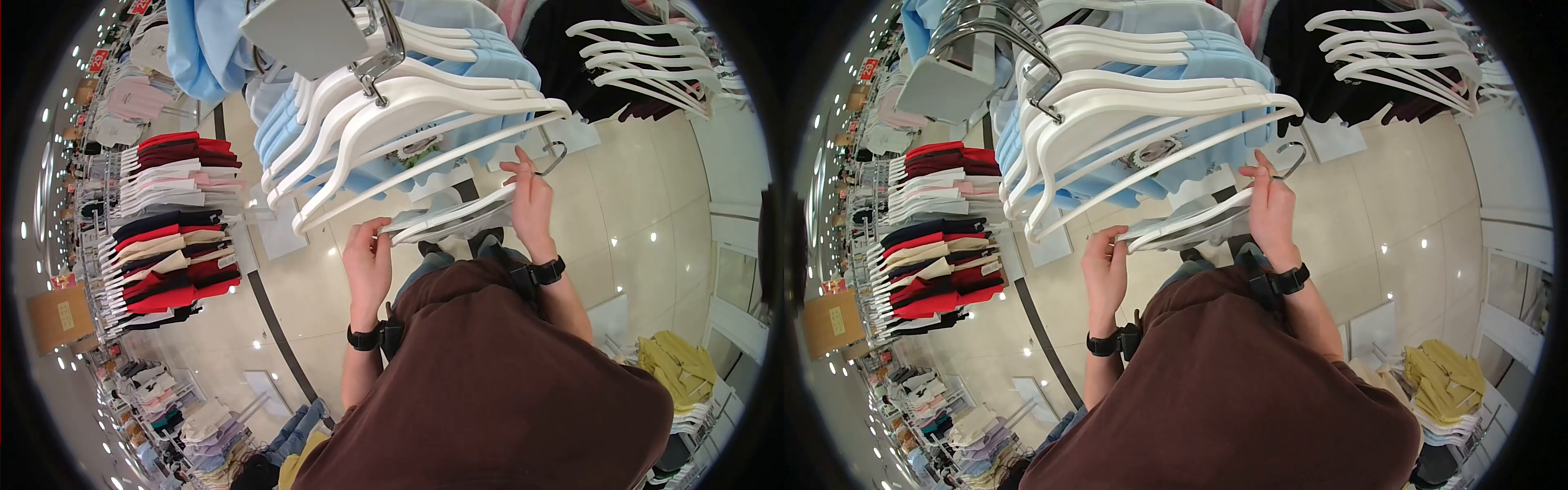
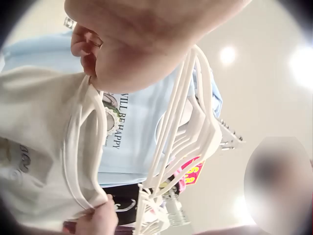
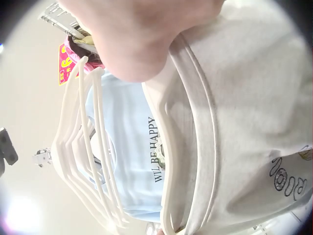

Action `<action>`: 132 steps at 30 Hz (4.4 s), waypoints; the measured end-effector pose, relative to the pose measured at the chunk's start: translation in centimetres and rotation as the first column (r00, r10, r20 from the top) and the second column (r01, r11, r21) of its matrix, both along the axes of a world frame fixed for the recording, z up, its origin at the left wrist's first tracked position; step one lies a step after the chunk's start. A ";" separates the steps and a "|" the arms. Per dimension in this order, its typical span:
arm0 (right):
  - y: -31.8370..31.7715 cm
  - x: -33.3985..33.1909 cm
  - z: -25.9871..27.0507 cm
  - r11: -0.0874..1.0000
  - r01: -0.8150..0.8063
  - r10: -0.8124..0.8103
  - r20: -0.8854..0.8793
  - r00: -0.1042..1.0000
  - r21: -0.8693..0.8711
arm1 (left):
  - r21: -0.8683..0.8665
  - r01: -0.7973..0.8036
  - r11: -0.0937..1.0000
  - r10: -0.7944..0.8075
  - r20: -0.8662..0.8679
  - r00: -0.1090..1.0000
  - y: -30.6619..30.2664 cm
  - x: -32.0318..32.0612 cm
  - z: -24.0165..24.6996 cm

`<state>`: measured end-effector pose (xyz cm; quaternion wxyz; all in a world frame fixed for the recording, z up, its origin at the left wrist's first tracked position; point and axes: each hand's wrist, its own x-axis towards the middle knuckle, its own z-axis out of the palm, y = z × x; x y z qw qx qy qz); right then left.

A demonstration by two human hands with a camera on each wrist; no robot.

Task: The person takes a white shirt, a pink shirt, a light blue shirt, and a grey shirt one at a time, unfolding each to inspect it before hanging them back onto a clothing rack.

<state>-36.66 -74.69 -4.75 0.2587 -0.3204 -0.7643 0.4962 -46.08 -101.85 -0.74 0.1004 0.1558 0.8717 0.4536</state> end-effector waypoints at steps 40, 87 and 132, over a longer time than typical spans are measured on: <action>-2.8 -0.6 8.5 0.766 -0.611 0.626 -0.014 0.780 0.202 | -0.279 0.315 0.907 -0.400 -0.336 0.853 -0.4 -1.4 4.4; 5.9 3.1 13.0 0.953 -0.183 0.214 -0.108 0.971 0.240 | 0.813 0.116 0.570 -0.401 0.153 0.903 -7.9 -2.2 5.3; 6.2 5.6 8.3 1.000 -0.029 0.028 -0.180 0.983 0.001 | 0.531 -0.063 0.845 -0.323 0.600 0.732 2.6 5.9 3.8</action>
